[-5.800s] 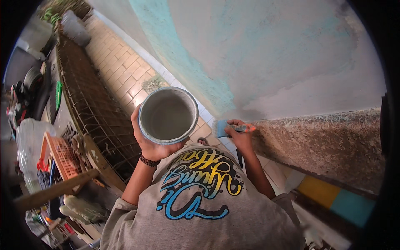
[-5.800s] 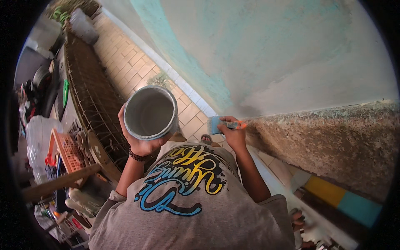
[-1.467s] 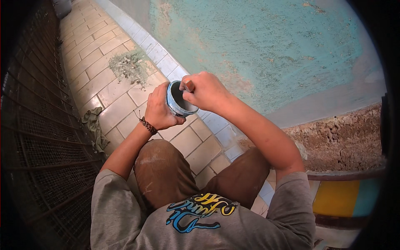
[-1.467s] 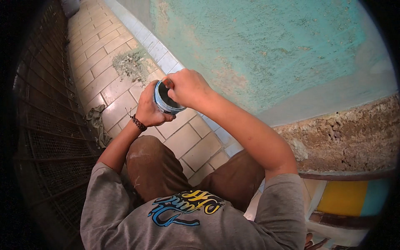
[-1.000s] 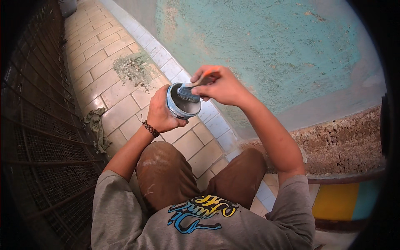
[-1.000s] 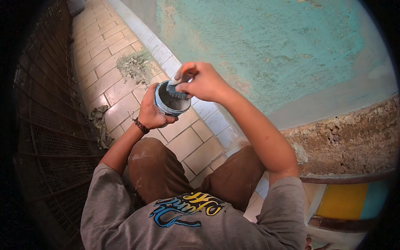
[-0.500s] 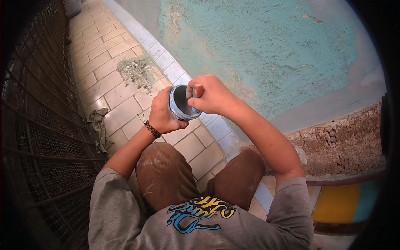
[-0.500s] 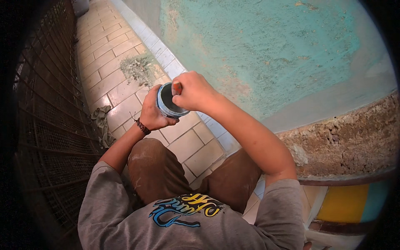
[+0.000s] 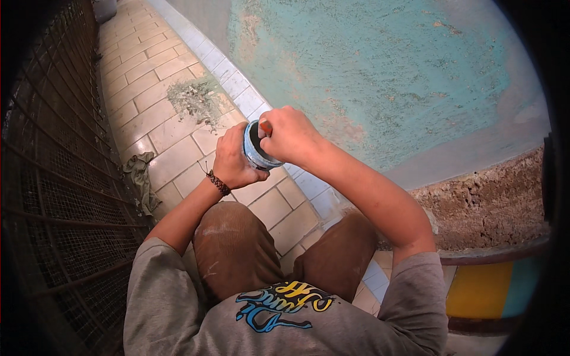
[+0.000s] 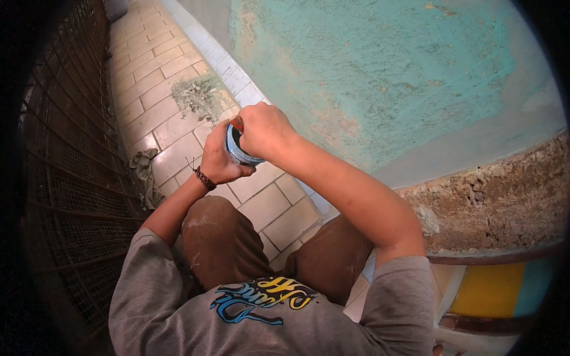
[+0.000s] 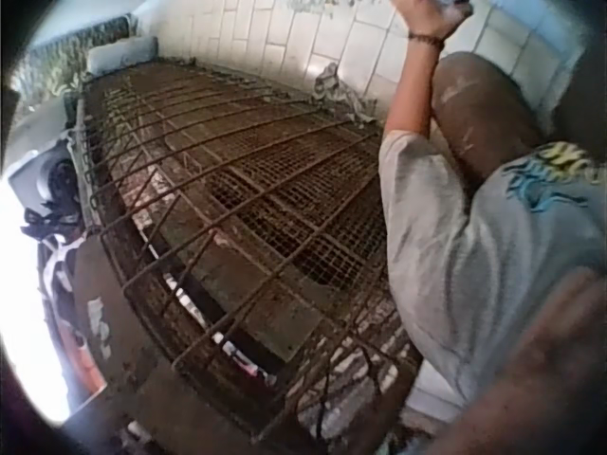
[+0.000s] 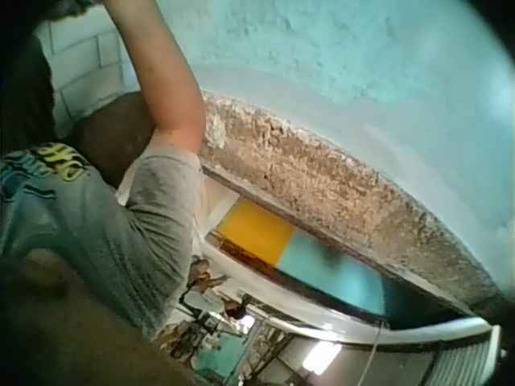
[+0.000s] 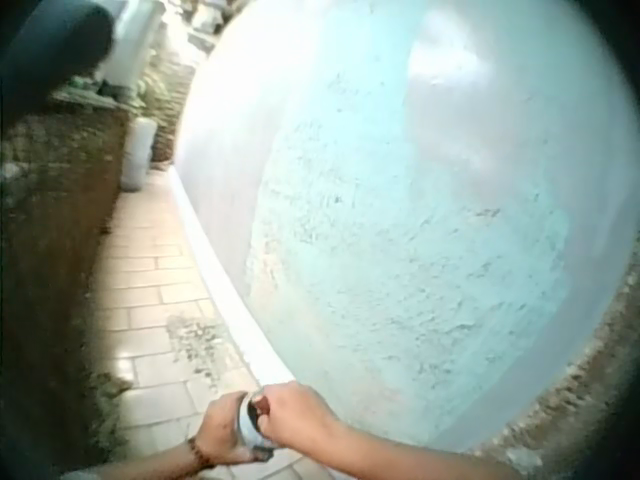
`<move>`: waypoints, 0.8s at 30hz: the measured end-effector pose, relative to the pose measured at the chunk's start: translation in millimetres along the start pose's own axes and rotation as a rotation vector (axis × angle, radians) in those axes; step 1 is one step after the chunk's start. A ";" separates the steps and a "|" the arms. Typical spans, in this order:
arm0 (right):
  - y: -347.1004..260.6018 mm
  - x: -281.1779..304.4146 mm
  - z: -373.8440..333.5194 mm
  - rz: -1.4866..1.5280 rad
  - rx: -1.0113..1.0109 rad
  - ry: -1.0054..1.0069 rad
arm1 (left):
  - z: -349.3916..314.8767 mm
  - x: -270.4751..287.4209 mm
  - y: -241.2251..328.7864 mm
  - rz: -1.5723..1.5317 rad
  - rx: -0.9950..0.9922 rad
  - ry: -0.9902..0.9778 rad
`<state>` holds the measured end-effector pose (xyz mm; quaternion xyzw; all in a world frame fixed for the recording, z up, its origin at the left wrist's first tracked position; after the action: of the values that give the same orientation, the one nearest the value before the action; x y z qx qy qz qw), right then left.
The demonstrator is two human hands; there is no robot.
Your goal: The person paints a textured wall with light gray or blue paint using a paint brush.
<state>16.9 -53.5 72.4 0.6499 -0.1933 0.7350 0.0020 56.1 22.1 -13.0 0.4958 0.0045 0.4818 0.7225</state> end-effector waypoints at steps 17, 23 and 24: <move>-4.9 -14.8 2.0 -0.151 0.013 -0.104 | -1.6 -1.6 -2.8 0.057 0.006 -0.010; -0.6 -5.7 1.2 -0.095 0.065 -0.070 | -2.2 -1.5 -3.1 0.079 0.005 0.009; 0.5 -0.9 2.9 -0.090 0.070 -0.073 | -4.5 0.6 -6.7 0.084 0.010 0.010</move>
<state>19.7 -54.6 71.6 0.6840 -0.1380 0.7163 0.0056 58.9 25.5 -19.9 0.4967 -0.0104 0.5139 0.6993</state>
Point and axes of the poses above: each hand's wrist, its own z-axis towards the middle knuckle, its own x-axis out of the back of the hand, y = z × x, the point moved 9 cm from there along z, towards the middle knuckle
